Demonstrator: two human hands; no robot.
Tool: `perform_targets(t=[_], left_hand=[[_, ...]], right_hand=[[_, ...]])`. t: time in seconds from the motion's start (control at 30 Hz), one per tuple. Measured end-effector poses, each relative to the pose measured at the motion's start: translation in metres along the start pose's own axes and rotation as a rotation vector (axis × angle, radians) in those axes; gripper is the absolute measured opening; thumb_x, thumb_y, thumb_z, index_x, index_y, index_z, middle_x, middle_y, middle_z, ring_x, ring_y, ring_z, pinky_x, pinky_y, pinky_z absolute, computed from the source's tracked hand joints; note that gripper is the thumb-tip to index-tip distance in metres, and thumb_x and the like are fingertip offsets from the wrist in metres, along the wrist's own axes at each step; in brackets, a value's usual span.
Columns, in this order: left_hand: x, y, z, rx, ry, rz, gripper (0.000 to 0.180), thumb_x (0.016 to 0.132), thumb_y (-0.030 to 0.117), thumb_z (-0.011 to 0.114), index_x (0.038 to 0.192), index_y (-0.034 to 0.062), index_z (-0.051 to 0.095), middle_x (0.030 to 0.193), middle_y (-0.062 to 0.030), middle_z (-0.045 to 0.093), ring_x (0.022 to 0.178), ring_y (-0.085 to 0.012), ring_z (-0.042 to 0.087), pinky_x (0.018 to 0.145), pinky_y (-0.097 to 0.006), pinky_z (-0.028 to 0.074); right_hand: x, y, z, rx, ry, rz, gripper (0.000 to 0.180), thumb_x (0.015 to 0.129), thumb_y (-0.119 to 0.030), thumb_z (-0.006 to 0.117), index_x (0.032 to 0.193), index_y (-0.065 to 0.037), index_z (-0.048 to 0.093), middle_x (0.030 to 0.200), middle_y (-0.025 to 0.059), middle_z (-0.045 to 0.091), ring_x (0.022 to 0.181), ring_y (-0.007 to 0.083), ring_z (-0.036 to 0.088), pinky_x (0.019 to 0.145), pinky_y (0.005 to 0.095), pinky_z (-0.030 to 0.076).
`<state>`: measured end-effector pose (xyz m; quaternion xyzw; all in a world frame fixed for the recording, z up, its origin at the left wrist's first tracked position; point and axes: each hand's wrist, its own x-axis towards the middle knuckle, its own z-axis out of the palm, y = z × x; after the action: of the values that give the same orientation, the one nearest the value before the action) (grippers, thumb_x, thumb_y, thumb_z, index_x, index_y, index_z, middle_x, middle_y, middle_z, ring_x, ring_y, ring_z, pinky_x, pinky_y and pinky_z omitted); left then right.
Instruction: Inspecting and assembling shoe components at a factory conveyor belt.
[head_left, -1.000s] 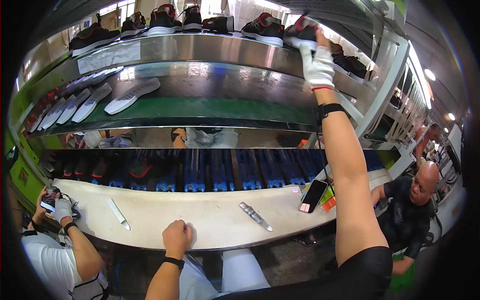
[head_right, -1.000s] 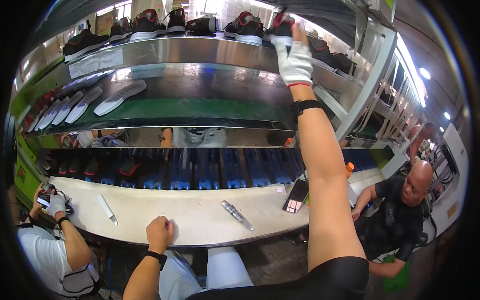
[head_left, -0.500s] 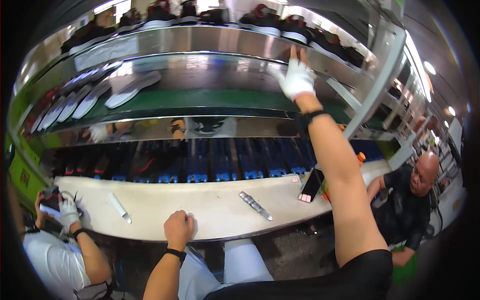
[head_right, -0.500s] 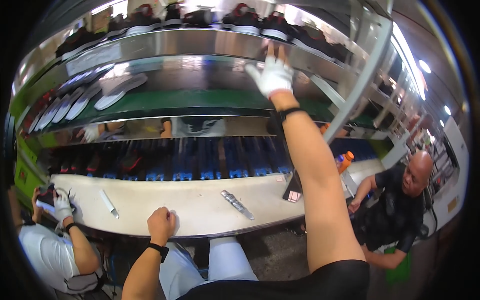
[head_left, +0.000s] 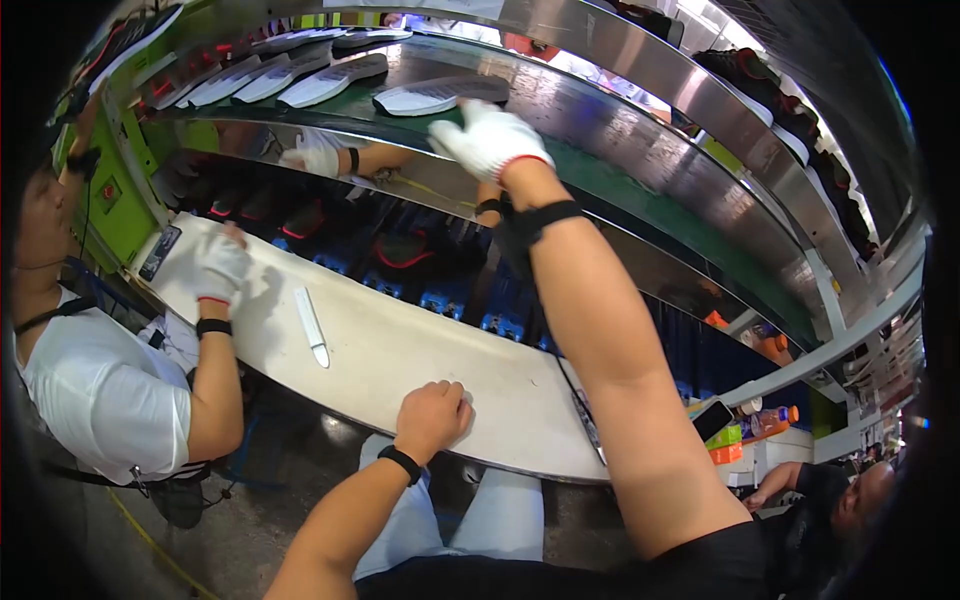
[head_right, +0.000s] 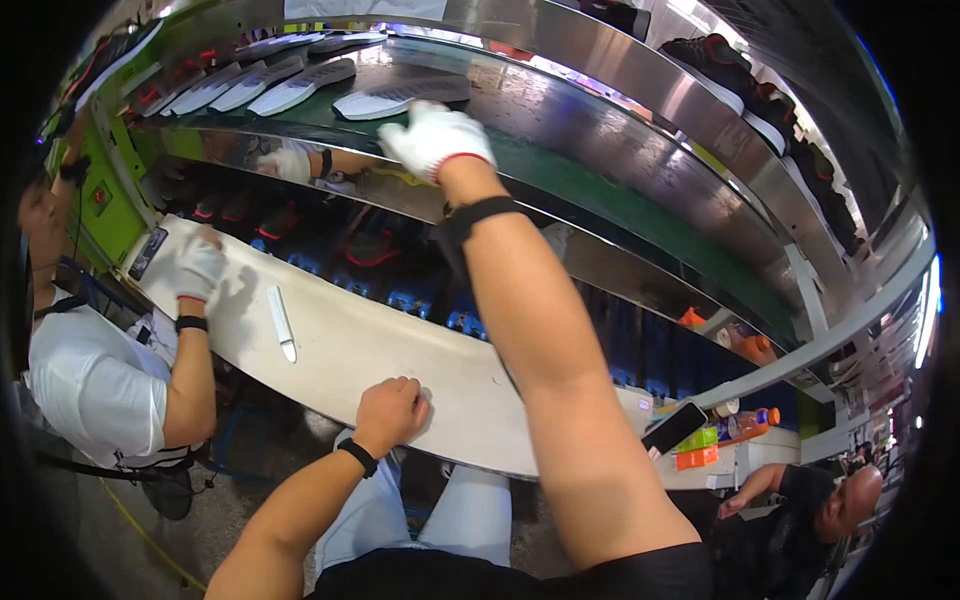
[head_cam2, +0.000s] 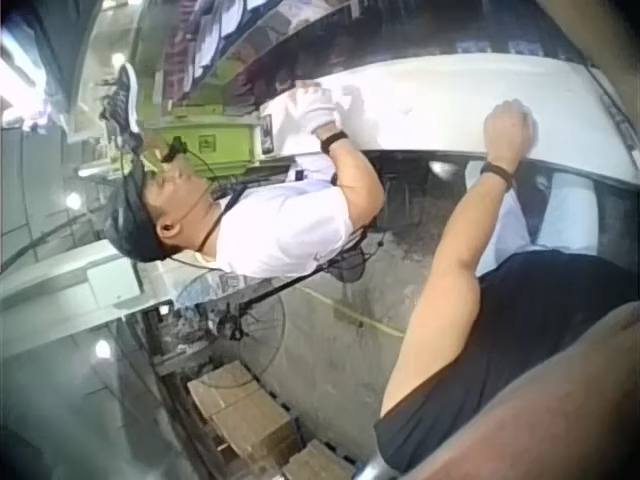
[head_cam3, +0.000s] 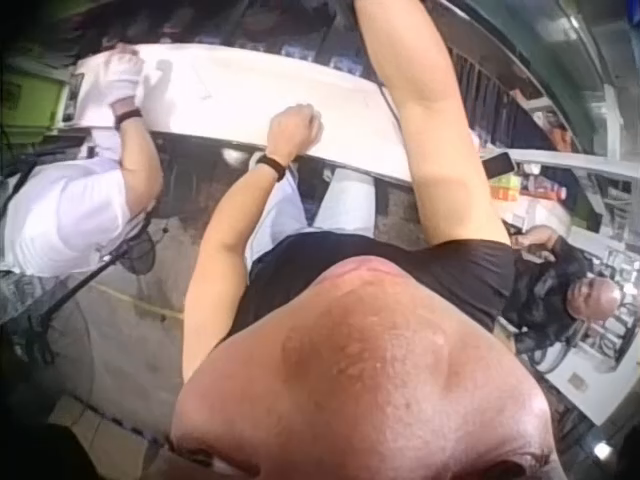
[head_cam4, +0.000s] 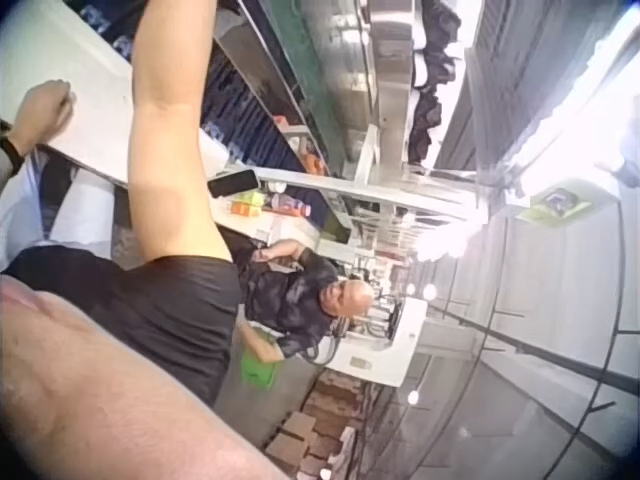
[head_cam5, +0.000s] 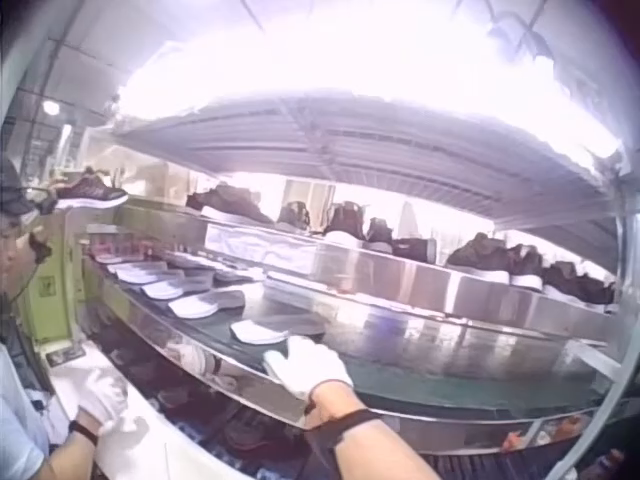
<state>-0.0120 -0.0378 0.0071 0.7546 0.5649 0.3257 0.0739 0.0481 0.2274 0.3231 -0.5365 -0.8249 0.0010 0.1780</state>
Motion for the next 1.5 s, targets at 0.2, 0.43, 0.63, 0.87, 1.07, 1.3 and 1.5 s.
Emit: perform_targets(t=[0.2,0.43,0.63,0.87,1.07,1.3,1.5], left_hand=[[0.000,0.002,-0.001,0.020,0.025,0.006,0.017,0.087,0.023,0.075,0.082,0.0098,0.064,0.077,-0.0104,0.067,0.073,-0.0337,0.069,0.065,-0.049,0.057],[0.001,0.001,0.000,-0.006,-0.009,0.026,0.017,0.089,0.022,0.073,0.083,0.0095,0.063,0.079,-0.0117,0.068,0.076,-0.0366,0.069,0.068,-0.052,0.056],[0.054,-0.009,-0.034,0.172,-0.617,-0.099,0.011,0.090,0.016,0.069,0.098,0.0083,0.072,0.090,-0.0152,0.074,0.095,-0.0407,0.075,0.081,-0.051,0.061],[0.204,-0.091,0.017,0.466,-0.391,0.244,0.059,0.089,0.017,0.065,0.145,-0.0002,0.060,0.148,-0.0244,0.063,0.139,-0.0424,0.060,0.115,-0.054,0.050],[0.270,-0.141,0.071,0.832,-0.365,0.315,0.121,0.063,0.047,0.096,0.166,0.0099,0.044,0.157,-0.0301,0.050,0.152,-0.0484,0.044,0.129,-0.063,0.030],[0.288,-0.110,0.044,0.680,-0.289,0.423,0.087,0.062,0.024,0.092,0.143,0.0068,0.064,0.134,-0.0229,0.070,0.132,-0.0438,0.064,0.113,-0.053,0.051],[0.204,0.024,-0.077,-0.004,-0.389,0.846,0.098,0.069,0.027,0.093,0.155,0.0066,0.051,0.148,-0.0224,0.058,0.137,-0.0460,0.056,0.118,-0.057,0.046]], right_hand=[[0.027,-0.044,0.008,0.095,-0.021,-0.076,0.086,0.087,-0.067,0.064,0.142,-0.001,0.070,0.143,0.0247,0.070,0.132,0.0407,0.067,0.116,0.0464,0.051],[-0.006,0.035,0.020,-0.019,0.414,-0.277,0.050,0.087,-0.044,0.083,0.123,-0.010,0.077,0.127,0.0196,0.073,0.123,0.0436,0.067,0.112,0.0505,0.053],[-0.111,0.198,-0.058,-0.139,0.421,-0.239,0.036,0.087,-0.027,0.090,0.120,-0.018,0.079,0.123,0.0140,0.073,0.120,0.0389,0.068,0.107,0.0497,0.054],[-0.191,0.276,-0.097,-0.186,0.570,0.420,0.045,0.087,-0.028,0.079,0.129,-0.013,0.076,0.132,0.0175,0.071,0.124,0.0401,0.067,0.113,0.0482,0.052],[-0.197,0.267,-0.096,-0.204,0.666,0.358,0.038,0.089,-0.030,0.077,0.122,-0.012,0.076,0.125,0.0153,0.074,0.118,0.0392,0.069,0.109,0.0478,0.054],[-0.198,0.273,-0.091,-0.168,0.695,0.279,0.032,0.090,-0.027,0.078,0.117,-0.010,0.073,0.123,0.0156,0.074,0.113,0.0405,0.070,0.103,0.0491,0.056],[-0.202,0.273,-0.091,-0.159,0.690,0.273,0.031,0.092,-0.030,0.078,0.116,-0.011,0.076,0.118,0.0173,0.076,0.112,0.0409,0.070,0.102,0.0512,0.056]])
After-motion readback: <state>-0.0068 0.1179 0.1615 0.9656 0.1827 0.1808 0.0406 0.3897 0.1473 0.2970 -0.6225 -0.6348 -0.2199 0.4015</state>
